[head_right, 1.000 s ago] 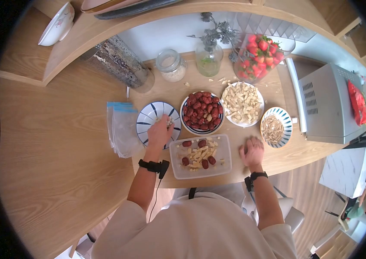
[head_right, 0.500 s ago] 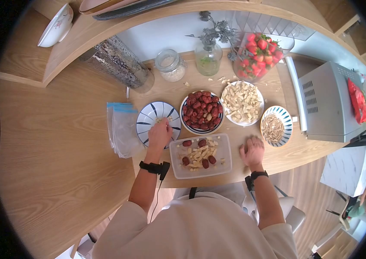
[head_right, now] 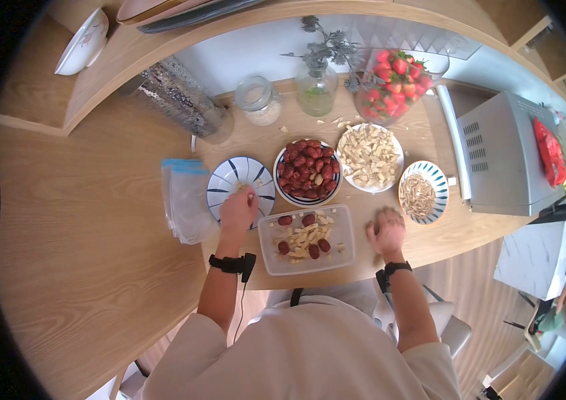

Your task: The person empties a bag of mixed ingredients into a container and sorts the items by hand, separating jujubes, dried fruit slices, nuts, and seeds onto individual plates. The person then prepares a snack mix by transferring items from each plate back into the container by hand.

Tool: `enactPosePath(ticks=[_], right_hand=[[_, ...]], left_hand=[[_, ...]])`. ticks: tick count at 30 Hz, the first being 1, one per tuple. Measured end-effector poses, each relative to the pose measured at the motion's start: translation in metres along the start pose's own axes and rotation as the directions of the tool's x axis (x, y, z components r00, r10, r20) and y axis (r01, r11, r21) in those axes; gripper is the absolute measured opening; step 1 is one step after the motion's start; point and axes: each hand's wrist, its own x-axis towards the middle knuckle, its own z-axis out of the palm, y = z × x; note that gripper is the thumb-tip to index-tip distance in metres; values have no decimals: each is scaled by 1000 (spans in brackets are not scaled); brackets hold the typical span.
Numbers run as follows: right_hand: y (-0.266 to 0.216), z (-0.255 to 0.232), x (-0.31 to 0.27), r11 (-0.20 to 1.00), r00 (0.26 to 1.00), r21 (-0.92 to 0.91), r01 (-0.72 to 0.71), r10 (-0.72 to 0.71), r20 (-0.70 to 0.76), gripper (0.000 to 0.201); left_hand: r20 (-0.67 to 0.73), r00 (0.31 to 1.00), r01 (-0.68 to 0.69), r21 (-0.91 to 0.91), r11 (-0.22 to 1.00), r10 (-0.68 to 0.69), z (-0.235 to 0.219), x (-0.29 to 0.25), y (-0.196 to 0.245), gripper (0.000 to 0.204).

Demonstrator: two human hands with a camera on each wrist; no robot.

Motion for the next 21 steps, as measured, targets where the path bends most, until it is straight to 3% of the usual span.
enactPosePath(ticks=[2,4,8,10,13,15,19,21], right_hand=[[1,3,-1,1000,998,-18,22,-23,-54,30],[1,5,-2,998,993,-29,50,-53,-105,30],[-2,-1,0,1000,1000,-15,23,-23,-20,32],[-1,0,-1,1000,1000,-15,11,-11,3,32],[-3,2,0,997,988,-10,78,-79,-129,29],[-5,-3,1,1000,1000,5,17,-17,-21,29],[4,2,-2,1000,1000,-8,-12,12,16,32],[3,6,-2,998,995,-45,49,-53,-87,34]], left_hand=[[12,1000,9,-17,1000,-9,1,0,0,13],[-62,998,-3,-5,1000,3,3,0,-3,12],[-19,1000,7,-37,999,-8,-5,-4,0,13],[-62,998,-25,-77,997,20,-4,-5,-1,14],[-37,999,-14,-73,997,12,-4,-6,-3,15],[-53,999,-17,-56,998,14,-2,-6,-5,15],[-105,994,8,-69,998,-15,-3,-9,0,15],[-85,996,26,-65,998,-32,-6,-9,2,15]])
